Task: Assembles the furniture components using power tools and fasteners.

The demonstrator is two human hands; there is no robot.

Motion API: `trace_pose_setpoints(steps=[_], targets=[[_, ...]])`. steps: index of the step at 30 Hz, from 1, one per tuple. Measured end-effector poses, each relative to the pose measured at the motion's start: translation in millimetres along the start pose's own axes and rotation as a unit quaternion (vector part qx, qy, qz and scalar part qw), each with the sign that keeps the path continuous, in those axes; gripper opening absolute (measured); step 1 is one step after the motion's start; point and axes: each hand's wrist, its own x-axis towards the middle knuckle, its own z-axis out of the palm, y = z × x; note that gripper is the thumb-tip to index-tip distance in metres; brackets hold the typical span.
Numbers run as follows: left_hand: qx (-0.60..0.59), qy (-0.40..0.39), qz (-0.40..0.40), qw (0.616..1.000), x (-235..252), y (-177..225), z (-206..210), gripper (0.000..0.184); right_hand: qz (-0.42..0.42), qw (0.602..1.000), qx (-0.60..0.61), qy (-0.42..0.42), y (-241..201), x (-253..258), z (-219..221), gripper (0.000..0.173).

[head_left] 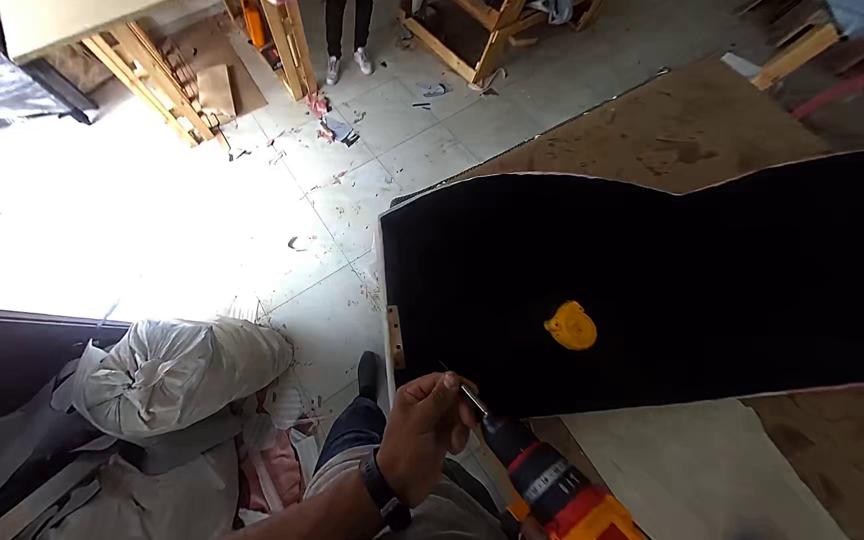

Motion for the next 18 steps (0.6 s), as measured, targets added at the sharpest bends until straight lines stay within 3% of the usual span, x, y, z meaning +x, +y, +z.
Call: trace_pose_setpoints(steps=[2,4,8,10,14,18], targets=[[0.050,0.012,-0.018,0.999,1.7,18.0,-20.4,0.049,0.018,1.000,-0.012,-0.019,-9.2,26.6,20.4,0.039],[0.140,0.028,-0.019,0.990,1.6,34.8,-43.7,0.050,0.037,0.999,-0.030,-0.019,-17.4,48.2,36.7,0.042],[0.266,0.181,0.128,0.938,15.3,50.8,-102.0,0.029,0.099,0.991,-0.089,-0.009,-34.9,82.2,54.1,0.054],[0.294,0.210,0.096,0.927,31.6,56.1,-128.4,0.051,0.124,0.987,-0.101,-0.009,-40.2,94.0,58.0,0.056],[0.354,0.153,-0.033,0.922,58.3,55.3,-158.1,0.105,0.118,0.985,-0.125,-0.026,-57.6,114.2,64.4,0.052],[0.292,0.110,-0.103,0.944,70.9,54.8,-163.4,0.116,0.150,0.973,-0.168,-0.047,-62.8,124.5,64.3,0.051]])
